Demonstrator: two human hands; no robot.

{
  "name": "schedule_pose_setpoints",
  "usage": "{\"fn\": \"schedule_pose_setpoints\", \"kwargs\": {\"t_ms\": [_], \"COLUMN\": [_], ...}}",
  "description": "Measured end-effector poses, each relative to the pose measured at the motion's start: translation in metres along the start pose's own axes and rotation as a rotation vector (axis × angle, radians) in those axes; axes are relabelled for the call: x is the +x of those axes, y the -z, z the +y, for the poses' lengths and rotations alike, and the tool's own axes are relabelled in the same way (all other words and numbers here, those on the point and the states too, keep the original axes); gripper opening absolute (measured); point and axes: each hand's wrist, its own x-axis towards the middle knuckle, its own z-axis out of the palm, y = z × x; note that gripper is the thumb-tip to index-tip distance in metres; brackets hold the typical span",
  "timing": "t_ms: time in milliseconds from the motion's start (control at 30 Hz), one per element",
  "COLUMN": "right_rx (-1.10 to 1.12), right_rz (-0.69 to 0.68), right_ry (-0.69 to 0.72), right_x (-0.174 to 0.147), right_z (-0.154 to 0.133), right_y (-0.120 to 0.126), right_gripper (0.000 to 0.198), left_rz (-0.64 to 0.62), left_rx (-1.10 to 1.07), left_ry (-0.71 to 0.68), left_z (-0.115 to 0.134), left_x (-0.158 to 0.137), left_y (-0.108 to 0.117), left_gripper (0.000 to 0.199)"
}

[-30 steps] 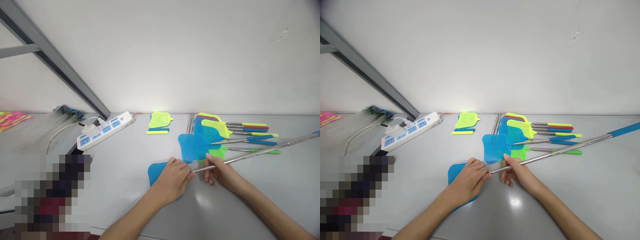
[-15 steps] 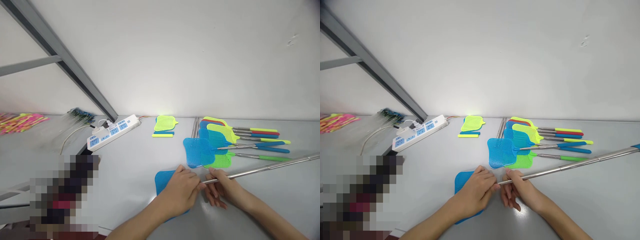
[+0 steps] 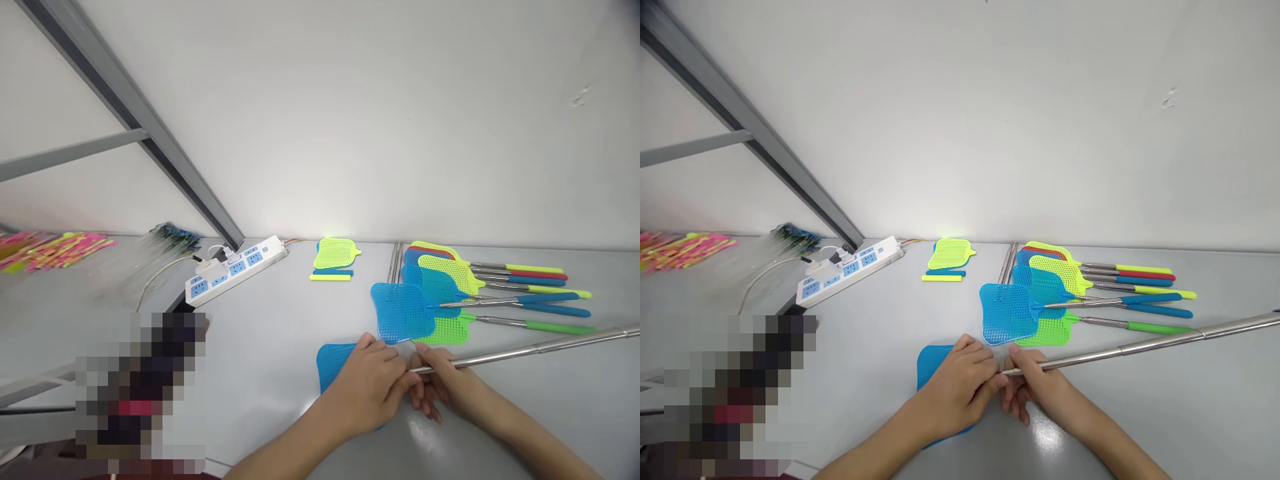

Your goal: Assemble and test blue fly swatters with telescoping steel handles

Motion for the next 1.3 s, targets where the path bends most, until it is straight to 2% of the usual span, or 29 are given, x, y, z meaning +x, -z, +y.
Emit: {"fn": "schedule_pose_setpoints", "kwargs": {"t_ms": [200,467,600,733,900,1100,1300], "right_rx": [-0.119,-0.019,0.009,0.03,0.002,0.01,0.011], "right_rz": [0.179,0.235,0.261,0.235,0.188,-0.044,-0.078], "right_ry": [0.043,0.067,0.057,0.057,0.037,-0.105,-0.116], "right_x": [-0.001,-0.003,-0.004,-0.004,-0.003,-0.01,-0.013], "right_z": [-0.009,-0.012,-0.014,-0.017,-0.018,-0.016,-0.013], "right_y": [0.004,0.012,0.018,0.02,0.02,0.026,0.022], "right_gripper": [0.043,0.05,0.05,0.053,0.052,0.05,0.05], "left_rz": [0.062,0.105,0.081,0.035,0.046,0.022,0.01], "left_rx": [0.061,0.021,0.025,0.028,0.07,0.074,0.01], "left_ry": [0.059,0.118,0.095,0.07,0.072,0.046,0.042], "left_z": [-0.005,-0.012,-0.012,-0.01,-0.009,-0.006,-0.001], "left_x": [-0.001,-0.005,-0.006,-0.005,-0.004,-0.006,-0.007], "left_y": [0.005,0.017,0.019,0.017,0.013,0.007,0.002], "left_gripper": [0.032,0.026,0.022,0.022,0.02,0.02,0.021]}}
